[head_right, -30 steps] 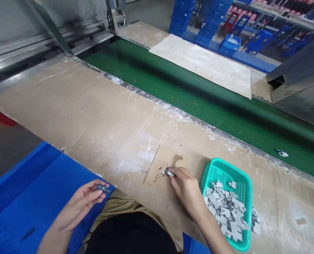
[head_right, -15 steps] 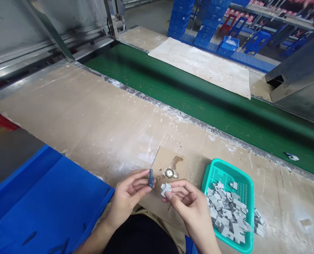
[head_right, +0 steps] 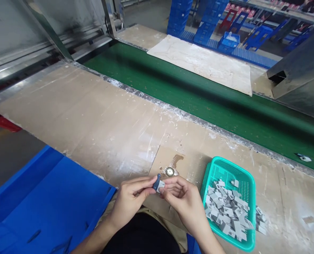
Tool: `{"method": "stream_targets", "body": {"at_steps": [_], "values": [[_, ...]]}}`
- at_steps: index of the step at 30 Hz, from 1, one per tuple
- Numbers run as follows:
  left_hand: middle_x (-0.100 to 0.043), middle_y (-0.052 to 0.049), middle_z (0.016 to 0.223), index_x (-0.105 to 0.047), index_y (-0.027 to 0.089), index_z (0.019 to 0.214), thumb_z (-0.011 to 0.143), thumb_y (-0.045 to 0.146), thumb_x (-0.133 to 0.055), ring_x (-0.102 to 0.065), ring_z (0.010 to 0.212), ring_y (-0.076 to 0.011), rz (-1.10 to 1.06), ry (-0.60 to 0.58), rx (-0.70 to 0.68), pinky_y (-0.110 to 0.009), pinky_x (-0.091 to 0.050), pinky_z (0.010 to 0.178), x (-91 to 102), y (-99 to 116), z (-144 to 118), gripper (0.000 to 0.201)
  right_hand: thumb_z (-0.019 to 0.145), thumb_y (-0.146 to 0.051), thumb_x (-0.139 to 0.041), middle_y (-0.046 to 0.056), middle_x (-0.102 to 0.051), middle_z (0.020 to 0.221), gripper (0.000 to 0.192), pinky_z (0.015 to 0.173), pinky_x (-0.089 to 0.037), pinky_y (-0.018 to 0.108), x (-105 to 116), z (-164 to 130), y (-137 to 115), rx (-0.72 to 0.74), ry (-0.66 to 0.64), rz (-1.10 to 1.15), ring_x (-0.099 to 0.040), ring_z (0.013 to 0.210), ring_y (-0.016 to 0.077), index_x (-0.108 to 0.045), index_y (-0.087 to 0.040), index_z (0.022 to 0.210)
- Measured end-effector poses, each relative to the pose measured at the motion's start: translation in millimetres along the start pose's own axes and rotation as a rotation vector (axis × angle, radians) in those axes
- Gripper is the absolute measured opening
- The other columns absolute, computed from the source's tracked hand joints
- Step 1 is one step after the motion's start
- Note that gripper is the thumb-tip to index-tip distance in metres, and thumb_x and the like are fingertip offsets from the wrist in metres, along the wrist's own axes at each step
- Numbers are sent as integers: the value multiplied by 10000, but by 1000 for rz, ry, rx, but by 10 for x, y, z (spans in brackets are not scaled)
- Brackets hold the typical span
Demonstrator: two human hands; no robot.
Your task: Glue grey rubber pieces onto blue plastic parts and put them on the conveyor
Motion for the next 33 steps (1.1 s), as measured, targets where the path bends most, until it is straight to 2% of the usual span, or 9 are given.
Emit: {"method": "stream_targets", "body": {"at_steps": [3,5,10,13,15,17,22,27,33], "values": [[-646,-55,1192,-596,276,1184,792,184,-643,-623,1046,-208,83,-44,-31,-329,-540,892,-3,34,26,405,689,-375,-710,81,-726,748,262,651,-556,294,191,187,-111,64,22,-141,-683,665,192,-670,-155,826],[-584,-76,1269,-570,275,1213,783,209,-654,-566,1131,-236,210,72,-78,-387,-495,954,153,88,6,443,682,-346,-696,82,-732,768,230,664,-556,299,586,408,-251,131,164,-328,-692,696,204,-679,-161,818],[-627,-85,1029,-596,185,1077,781,251,-634,-666,807,-187,289,951,-45,-297,-539,695,1230,-33,-480,305,665,-264,-628,105,-718,731,151,596,-559,333,2034,870,-562,159,734,-553,-691,643,232,-633,-155,769],[-637,-101,938,-560,133,1115,740,290,-625,-661,750,-228,407,1227,81,-350,-528,684,1790,-361,-832,412,660,-272,-609,140,-721,825,195,640,-559,385,2541,955,-594,165,928,-587,-697,741,279,-627,-150,811],[-635,-126,926,-547,124,1122,728,310,-574,-643,837,-302,580,1119,275,-470,-502,797,2044,-693,-892,436,665,-292,-599,158,-716,918,260,692,-554,401,2658,943,-551,178,953,-592,-690,832,295,-629,-145,877],[-608,-173,1040,-515,128,1130,721,376,-523,-591,984,-373,665,821,436,-556,-428,905,2125,-1120,-841,478,675,-323,-587,165,-710,958,309,716,-548,394,2661,871,-479,185,903,-596,-683,865,293,-632,-140,920],[-664,-134,1004,-574,217,833,576,416,-589,-455,1205,-402,489,440,520,-518,-316,1045,1844,-1891,-722,326,670,-348,-574,118,-724,802,232,647,-541,347,2483,449,-250,140,671,-650,-688,727,256,-660,-166,785],[-698,-72,730,-612,258,610,472,313,-634,-547,1063,-434,409,300,588,-508,-395,966,1567,-2193,-606,150,598,-256,-638,73,-716,675,137,589,-509,354,2144,135,90,27,458,-811,-671,630,266,-704,-214,712],[-697,-90,675,-620,237,590,431,273,-643,-566,974,-477,372,278,651,-496,-443,833,1608,-2302,-610,164,638,-197,-578,141,-710,935,215,813,-469,451,1982,96,321,31,484,-881,-649,901,337,-706,-183,810]]}}
Point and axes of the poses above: each hand's wrist, its own z-axis towards the middle knuckle, its own x-axis out of the back of the hand, y = z × x, the point moved 8 cm from there along z, towards the middle knuckle
